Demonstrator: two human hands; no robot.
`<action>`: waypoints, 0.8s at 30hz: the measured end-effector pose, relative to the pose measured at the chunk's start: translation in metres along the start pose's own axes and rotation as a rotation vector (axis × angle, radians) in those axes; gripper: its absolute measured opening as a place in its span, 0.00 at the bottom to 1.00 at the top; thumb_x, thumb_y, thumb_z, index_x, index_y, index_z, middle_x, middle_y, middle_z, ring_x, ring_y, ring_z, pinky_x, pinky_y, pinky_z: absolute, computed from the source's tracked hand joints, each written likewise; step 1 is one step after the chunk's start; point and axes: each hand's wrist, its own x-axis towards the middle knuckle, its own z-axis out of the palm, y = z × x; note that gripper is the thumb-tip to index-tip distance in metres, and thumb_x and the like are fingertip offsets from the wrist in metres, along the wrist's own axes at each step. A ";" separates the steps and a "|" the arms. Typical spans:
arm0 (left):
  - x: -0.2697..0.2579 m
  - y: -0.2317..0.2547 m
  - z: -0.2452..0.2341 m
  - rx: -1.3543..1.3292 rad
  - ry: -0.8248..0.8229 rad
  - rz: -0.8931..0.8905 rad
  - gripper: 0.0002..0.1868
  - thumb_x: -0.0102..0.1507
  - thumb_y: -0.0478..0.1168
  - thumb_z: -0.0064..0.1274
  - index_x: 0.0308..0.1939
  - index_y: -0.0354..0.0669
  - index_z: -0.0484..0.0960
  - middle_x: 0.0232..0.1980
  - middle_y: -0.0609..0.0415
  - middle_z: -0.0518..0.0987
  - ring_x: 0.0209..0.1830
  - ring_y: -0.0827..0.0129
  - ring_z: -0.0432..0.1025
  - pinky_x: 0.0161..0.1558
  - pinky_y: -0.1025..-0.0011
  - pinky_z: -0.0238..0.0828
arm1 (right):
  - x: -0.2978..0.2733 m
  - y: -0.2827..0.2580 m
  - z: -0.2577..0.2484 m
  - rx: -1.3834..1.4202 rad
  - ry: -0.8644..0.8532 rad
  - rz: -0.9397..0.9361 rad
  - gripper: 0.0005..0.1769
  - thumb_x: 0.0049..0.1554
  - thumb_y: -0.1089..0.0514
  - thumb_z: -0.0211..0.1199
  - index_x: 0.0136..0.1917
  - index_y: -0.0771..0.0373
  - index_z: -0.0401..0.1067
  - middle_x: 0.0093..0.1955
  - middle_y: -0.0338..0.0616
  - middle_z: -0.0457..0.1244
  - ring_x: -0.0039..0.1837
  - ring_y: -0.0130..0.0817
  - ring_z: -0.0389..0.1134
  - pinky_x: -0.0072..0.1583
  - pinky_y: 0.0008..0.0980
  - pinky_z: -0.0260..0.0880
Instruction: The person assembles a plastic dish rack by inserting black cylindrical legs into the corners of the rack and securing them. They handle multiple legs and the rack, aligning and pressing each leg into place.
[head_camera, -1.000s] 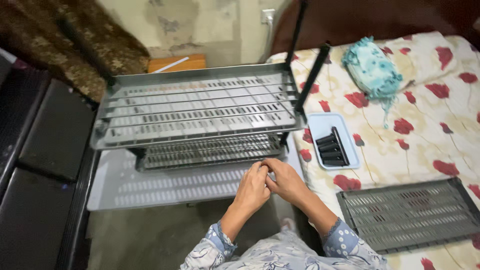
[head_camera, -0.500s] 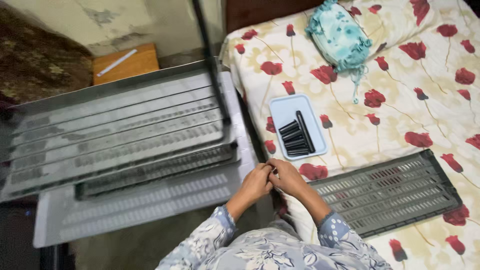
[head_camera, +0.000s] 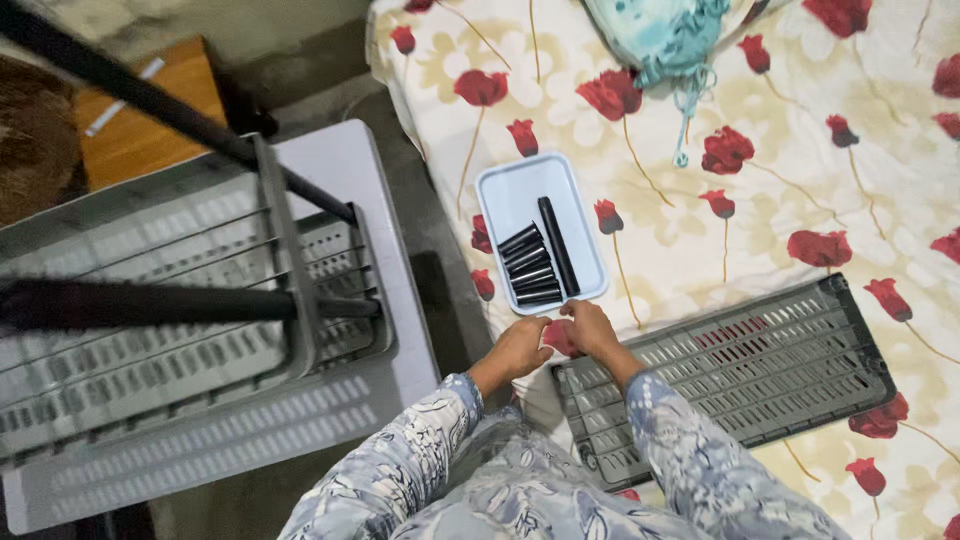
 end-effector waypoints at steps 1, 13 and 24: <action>0.006 0.000 0.004 -0.001 0.008 -0.004 0.30 0.55 0.40 0.62 0.60 0.32 0.76 0.57 0.33 0.78 0.60 0.42 0.71 0.61 0.56 0.67 | 0.006 0.011 0.003 -0.002 -0.006 -0.019 0.15 0.50 0.61 0.63 0.51 0.64 0.78 0.52 0.58 0.70 0.57 0.54 0.71 0.60 0.46 0.71; 0.043 0.008 0.013 -0.088 -0.119 -0.208 0.25 0.55 0.39 0.60 0.57 0.38 0.80 0.49 0.33 0.80 0.53 0.41 0.74 0.56 0.53 0.70 | 0.075 0.069 0.035 -0.125 -0.122 -0.106 0.29 0.47 0.62 0.60 0.64 0.59 0.75 0.57 0.68 0.65 0.64 0.65 0.64 0.65 0.51 0.66; 0.022 -0.018 0.017 -0.103 -0.107 -0.241 0.23 0.58 0.42 0.61 0.54 0.33 0.81 0.53 0.34 0.80 0.56 0.43 0.75 0.58 0.56 0.70 | 0.079 0.056 0.030 -0.193 -0.173 -0.011 0.26 0.49 0.62 0.60 0.61 0.56 0.78 0.56 0.67 0.63 0.57 0.63 0.66 0.59 0.51 0.68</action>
